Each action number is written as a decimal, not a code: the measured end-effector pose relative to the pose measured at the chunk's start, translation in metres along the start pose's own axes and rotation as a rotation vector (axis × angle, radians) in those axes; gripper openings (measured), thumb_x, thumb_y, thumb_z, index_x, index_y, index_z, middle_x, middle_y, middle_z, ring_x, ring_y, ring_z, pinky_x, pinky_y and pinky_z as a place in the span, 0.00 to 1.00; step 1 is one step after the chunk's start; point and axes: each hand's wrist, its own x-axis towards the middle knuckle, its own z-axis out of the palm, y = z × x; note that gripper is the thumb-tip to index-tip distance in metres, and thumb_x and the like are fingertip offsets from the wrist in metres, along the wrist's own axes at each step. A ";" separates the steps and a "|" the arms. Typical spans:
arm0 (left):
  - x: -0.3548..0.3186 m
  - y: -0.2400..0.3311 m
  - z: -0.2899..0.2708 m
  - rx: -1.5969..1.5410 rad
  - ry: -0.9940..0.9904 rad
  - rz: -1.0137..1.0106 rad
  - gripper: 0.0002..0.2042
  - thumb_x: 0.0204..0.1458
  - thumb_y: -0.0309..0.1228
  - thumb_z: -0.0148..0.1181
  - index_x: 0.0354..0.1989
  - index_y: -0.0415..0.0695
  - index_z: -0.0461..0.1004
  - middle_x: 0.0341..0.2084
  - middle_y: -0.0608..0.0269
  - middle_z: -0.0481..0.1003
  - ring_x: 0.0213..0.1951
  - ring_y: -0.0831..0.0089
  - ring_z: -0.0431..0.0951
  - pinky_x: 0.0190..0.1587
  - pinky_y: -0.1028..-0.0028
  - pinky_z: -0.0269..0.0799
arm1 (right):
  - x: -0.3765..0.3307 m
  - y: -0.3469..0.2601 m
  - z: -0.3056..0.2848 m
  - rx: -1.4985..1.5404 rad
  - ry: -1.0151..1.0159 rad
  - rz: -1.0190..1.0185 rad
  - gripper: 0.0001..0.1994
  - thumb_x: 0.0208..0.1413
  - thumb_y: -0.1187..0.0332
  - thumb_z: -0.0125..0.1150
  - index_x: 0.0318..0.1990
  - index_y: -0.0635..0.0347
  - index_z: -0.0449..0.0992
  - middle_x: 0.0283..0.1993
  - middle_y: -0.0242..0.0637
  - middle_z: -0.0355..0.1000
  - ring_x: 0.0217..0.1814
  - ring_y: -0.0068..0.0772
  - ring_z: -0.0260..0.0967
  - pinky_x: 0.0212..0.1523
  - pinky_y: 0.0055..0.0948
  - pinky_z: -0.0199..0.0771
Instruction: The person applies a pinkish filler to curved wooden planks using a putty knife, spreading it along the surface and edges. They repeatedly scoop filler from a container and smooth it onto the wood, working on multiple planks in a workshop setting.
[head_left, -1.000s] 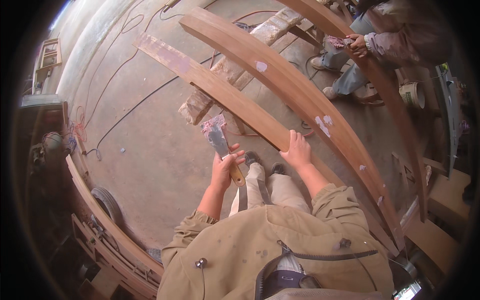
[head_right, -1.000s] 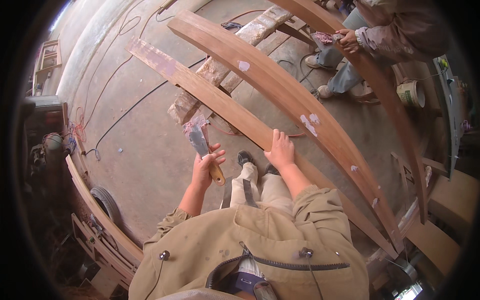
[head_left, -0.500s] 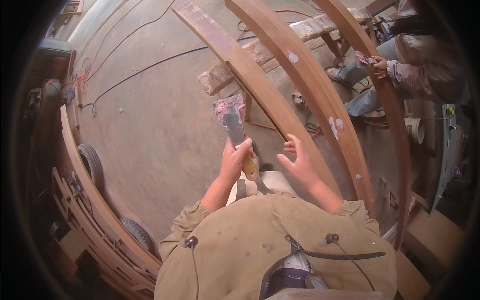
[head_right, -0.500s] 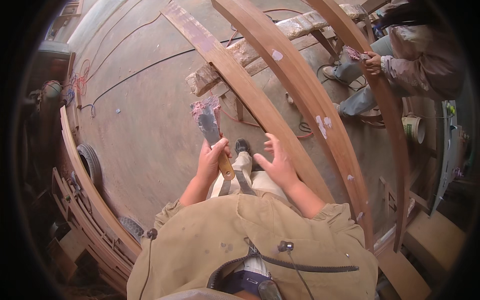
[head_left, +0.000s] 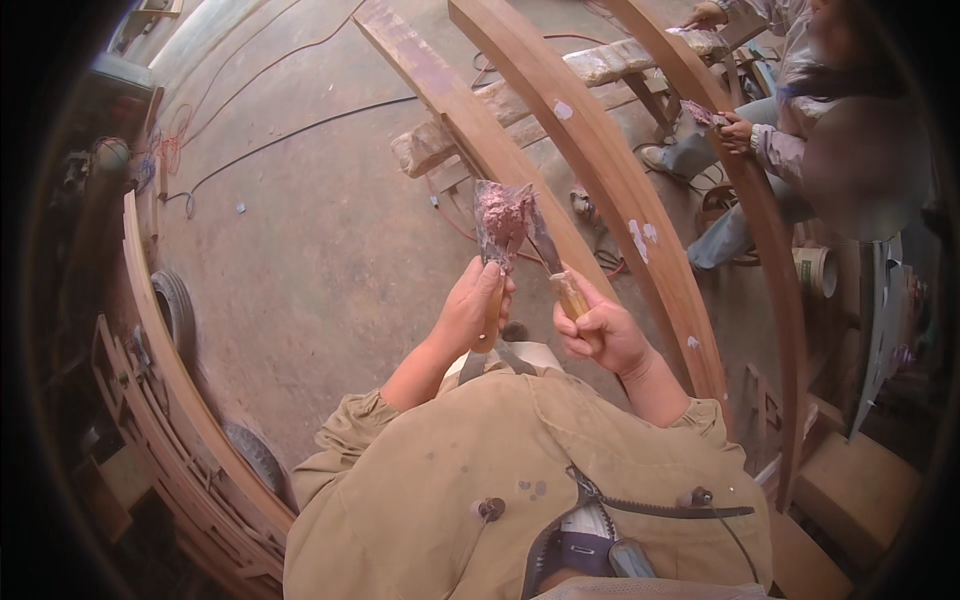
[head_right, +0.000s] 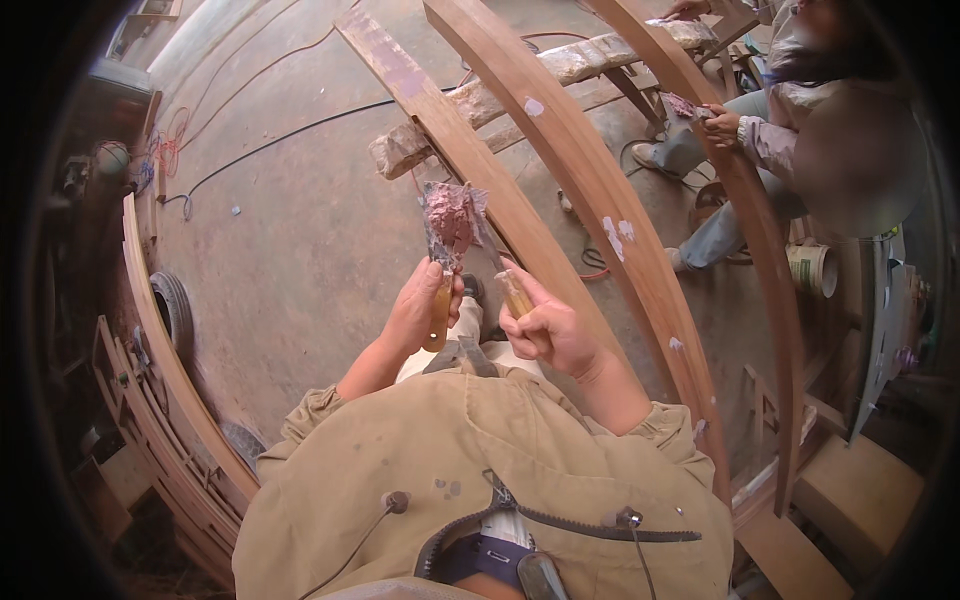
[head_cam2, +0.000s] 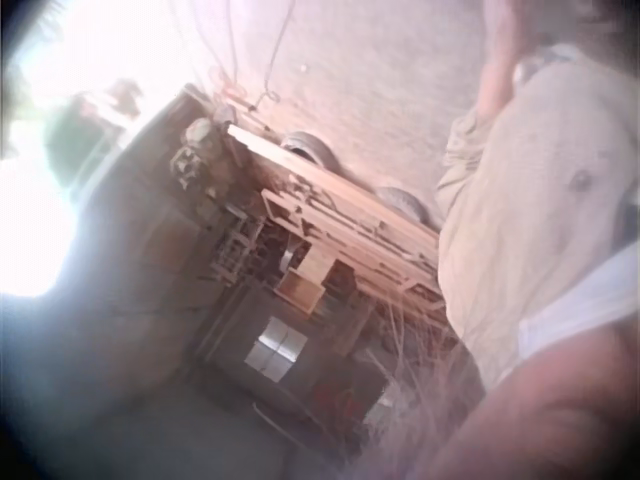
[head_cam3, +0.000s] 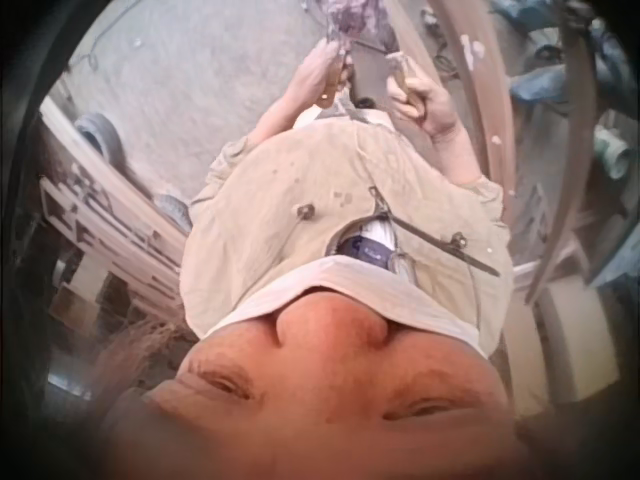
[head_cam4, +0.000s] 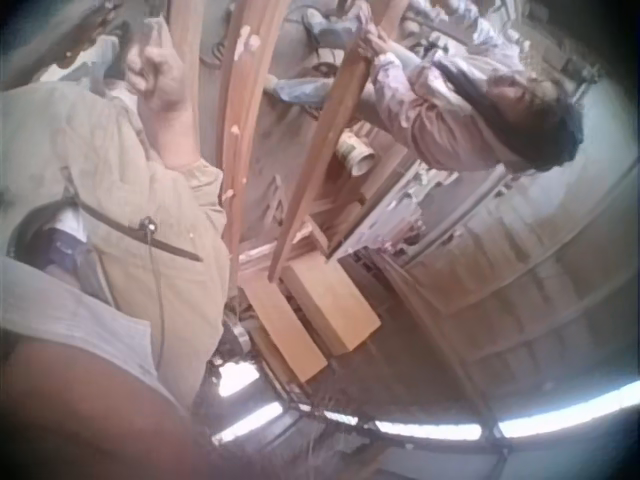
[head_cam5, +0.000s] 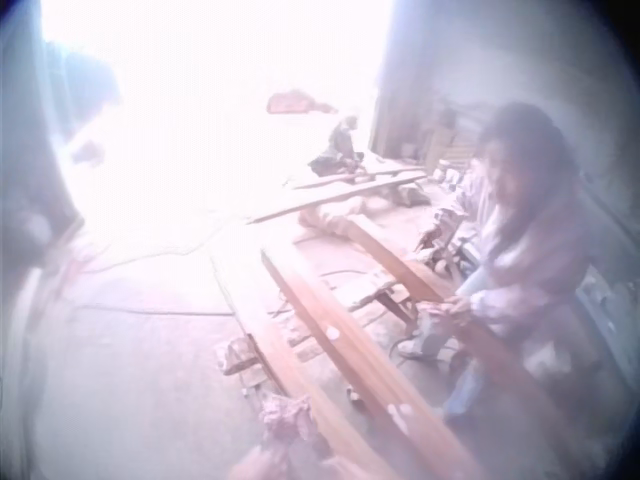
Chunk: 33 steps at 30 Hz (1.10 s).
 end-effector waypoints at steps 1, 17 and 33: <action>-0.004 0.006 0.000 -0.028 -0.036 -0.028 0.15 0.60 0.43 0.39 0.41 0.42 0.60 0.29 0.66 0.65 0.24 0.80 0.66 0.24 0.79 0.64 | -0.006 -0.002 -0.004 0.226 -0.085 0.034 0.27 0.49 0.68 0.49 0.59 0.51 0.54 0.28 0.38 0.60 0.19 0.22 0.59 0.17 0.19 0.56; 0.066 0.107 -0.111 0.006 -0.137 -0.273 0.09 0.54 0.30 0.41 0.41 0.40 0.61 0.29 0.63 0.66 0.24 0.78 0.66 0.24 0.78 0.65 | 0.084 -0.074 0.021 -0.642 0.518 -0.217 0.24 0.58 0.68 0.47 0.63 0.50 0.54 0.35 0.31 0.61 0.33 0.19 0.60 0.37 0.21 0.64; 0.081 0.147 -0.204 0.141 0.066 -0.520 0.17 0.47 0.27 0.61 0.44 0.39 0.63 0.24 0.70 0.69 0.26 0.84 0.69 0.29 0.81 0.65 | 0.331 -0.097 -0.039 -1.917 0.828 0.016 0.24 0.52 0.71 0.44 0.59 0.40 0.60 0.35 0.46 0.64 0.31 0.49 0.69 0.34 0.42 0.72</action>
